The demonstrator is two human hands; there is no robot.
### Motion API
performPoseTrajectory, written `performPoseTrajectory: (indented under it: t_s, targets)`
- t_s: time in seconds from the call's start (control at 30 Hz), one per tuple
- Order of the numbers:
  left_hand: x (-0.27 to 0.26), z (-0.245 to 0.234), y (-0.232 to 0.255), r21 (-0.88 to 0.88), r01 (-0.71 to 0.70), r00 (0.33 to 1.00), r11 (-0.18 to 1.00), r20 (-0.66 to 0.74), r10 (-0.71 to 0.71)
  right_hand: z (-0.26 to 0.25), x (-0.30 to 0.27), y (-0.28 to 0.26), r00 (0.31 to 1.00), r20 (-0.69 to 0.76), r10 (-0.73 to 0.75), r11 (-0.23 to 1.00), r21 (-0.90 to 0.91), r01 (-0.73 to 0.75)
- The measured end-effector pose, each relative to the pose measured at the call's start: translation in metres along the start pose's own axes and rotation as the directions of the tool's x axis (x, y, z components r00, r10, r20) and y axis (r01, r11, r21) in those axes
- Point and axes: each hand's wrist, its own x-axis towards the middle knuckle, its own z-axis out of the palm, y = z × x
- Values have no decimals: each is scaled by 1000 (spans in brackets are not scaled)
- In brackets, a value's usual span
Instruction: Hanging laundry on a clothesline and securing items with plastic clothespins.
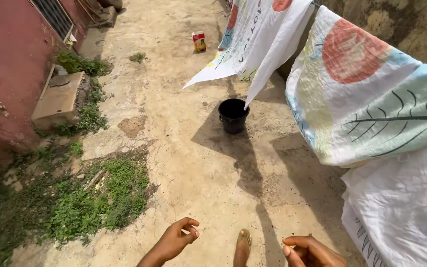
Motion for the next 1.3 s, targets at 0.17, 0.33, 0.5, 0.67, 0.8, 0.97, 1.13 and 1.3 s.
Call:
performPoseTrajectory:
  t_s: [0.17,0.33,0.5,0.67,0.8,0.97,1.13,1.3]
  targets:
    - [157,-74,-251,41,97,988,994,117,-101,19,140,-96,973,230,-33,990,-124,63]
    - [258,-122,-189,-109,145,988,983,-42,-150,58,266,-139,950,280,-137,989,-15,147]
    - [349,-167,-173,-264,191,960,945,-151,-236,124,362,-172,971,218,98,995,-7,-99]
    - [409,-227,-183,-391,272,905,879,-207,-372,217,452,-201,978,209,-13,963,265,-43]
    - [407,-301,140,-300,38,950,953,-284,-127,278,522,-232,957,286,-49,964,266,-30]
    - [484,-371,345,-315,-367,924,875,-235,303,323,607,-228,953,270,-139,926,375,29]
    - [555,-401,451,-545,-606,781,580,-269,563,370,711,-214,966,215,-145,727,685,-43]
    - [649,-423,509,-712,-599,734,367,-305,606,414,846,-225,951,247,-183,556,824,-107]
